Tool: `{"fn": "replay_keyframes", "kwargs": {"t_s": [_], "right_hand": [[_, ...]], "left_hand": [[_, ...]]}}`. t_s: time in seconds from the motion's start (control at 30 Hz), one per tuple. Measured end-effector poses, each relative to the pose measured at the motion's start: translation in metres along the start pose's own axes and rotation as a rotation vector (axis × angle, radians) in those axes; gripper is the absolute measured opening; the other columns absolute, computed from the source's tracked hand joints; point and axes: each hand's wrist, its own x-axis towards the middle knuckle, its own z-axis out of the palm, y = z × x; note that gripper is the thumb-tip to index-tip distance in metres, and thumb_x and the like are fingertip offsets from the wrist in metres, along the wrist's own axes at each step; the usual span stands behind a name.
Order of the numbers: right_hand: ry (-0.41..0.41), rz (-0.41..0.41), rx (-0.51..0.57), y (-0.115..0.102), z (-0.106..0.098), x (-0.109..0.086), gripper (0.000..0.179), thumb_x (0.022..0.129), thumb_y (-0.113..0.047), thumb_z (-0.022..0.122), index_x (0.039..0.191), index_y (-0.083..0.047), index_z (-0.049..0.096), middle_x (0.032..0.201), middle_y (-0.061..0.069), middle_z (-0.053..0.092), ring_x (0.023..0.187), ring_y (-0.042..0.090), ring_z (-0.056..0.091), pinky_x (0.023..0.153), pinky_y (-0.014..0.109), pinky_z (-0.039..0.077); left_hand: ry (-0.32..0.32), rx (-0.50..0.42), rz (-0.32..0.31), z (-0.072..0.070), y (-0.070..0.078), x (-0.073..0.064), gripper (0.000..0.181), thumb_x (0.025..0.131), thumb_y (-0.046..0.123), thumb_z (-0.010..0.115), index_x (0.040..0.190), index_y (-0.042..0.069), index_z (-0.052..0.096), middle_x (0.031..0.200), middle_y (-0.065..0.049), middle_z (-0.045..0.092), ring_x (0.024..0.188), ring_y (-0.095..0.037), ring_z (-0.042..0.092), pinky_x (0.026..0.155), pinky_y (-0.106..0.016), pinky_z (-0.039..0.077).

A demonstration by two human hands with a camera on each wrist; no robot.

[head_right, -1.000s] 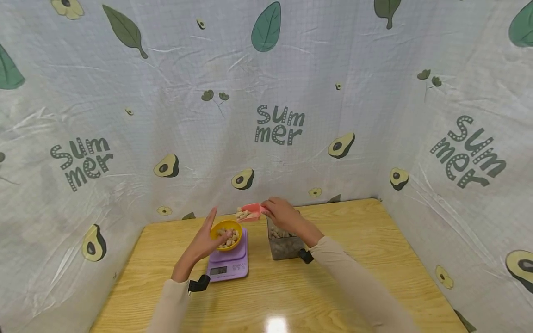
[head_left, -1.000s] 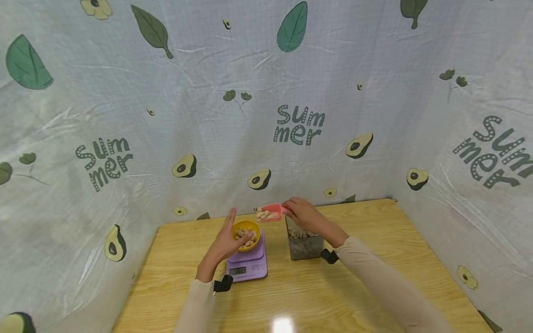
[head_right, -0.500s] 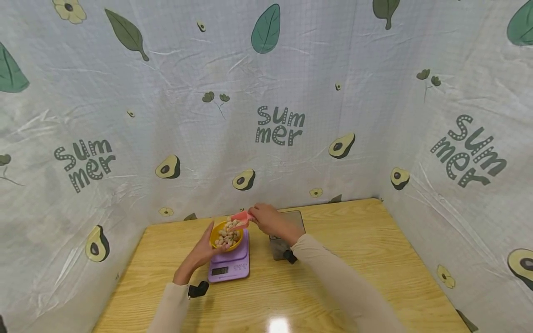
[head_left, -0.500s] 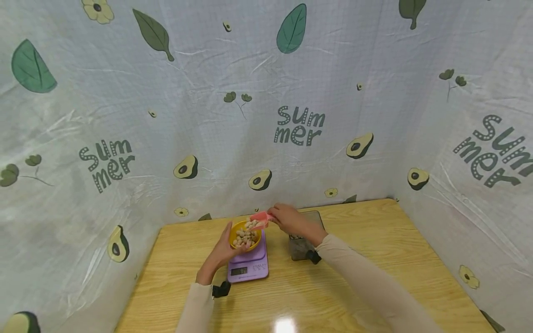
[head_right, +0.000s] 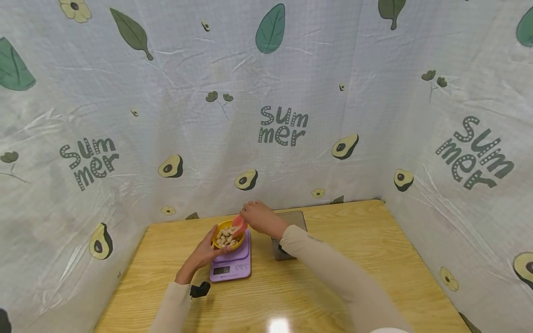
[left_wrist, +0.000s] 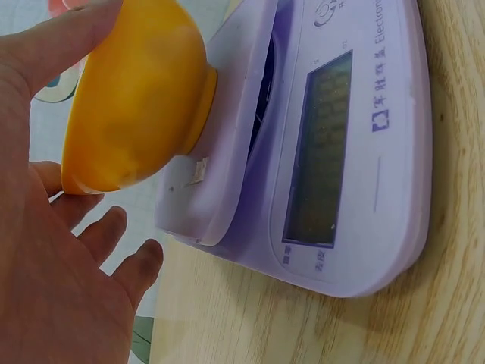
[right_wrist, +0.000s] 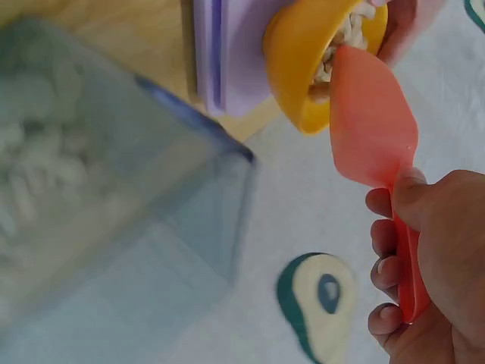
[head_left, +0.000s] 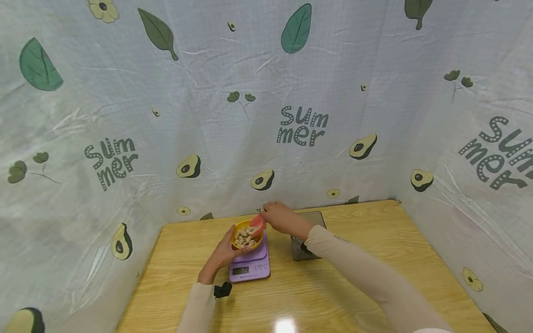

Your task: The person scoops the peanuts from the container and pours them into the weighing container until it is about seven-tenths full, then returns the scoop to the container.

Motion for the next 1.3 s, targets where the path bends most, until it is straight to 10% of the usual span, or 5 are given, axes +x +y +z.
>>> {"fn": "replay_keyframes", "kwargs": {"t_s": [0.33,0.8,1.3], "right_hand": [[0.072,-0.055,-0.218,-0.002,-0.015,0.0,0.025,0.1,-0.023,0.058,0.124,-0.022,0.065,0.114,-0.003,0.063,0.106,0.015,0.058,0.087,0.03,0.046],[0.232,0.039,0.244,0.01,-0.008,-0.025,0.022,0.101,-0.03,0.052,0.111,-0.016,0.065,0.091,0.0,0.06,0.082,0.016,0.058,0.076,0.032,0.048],[0.392,0.12,0.361,0.037,0.012,-0.067,0.017,0.101,-0.019,0.055,0.109,-0.009,0.064,0.091,0.004,0.061,0.082,0.02,0.058,0.074,0.035,0.05]], "left_hand": [[0.008,0.007,0.01,0.001,-0.003,0.002,0.109,0.082,0.044,0.077,0.157,0.0,0.012,0.161,-0.025,0.019,0.147,-0.044,0.025,0.118,-0.059,0.024],[0.015,0.035,0.017,-0.004,0.007,-0.001,0.11,0.085,0.044,0.073,0.158,0.002,0.003,0.164,-0.024,0.005,0.149,-0.046,0.014,0.119,-0.062,0.019],[0.089,0.035,0.102,-0.015,0.035,-0.007,0.104,0.087,0.043,0.071,0.159,0.01,0.004,0.166,-0.017,0.003,0.151,-0.044,0.011,0.117,-0.065,0.018]]}}
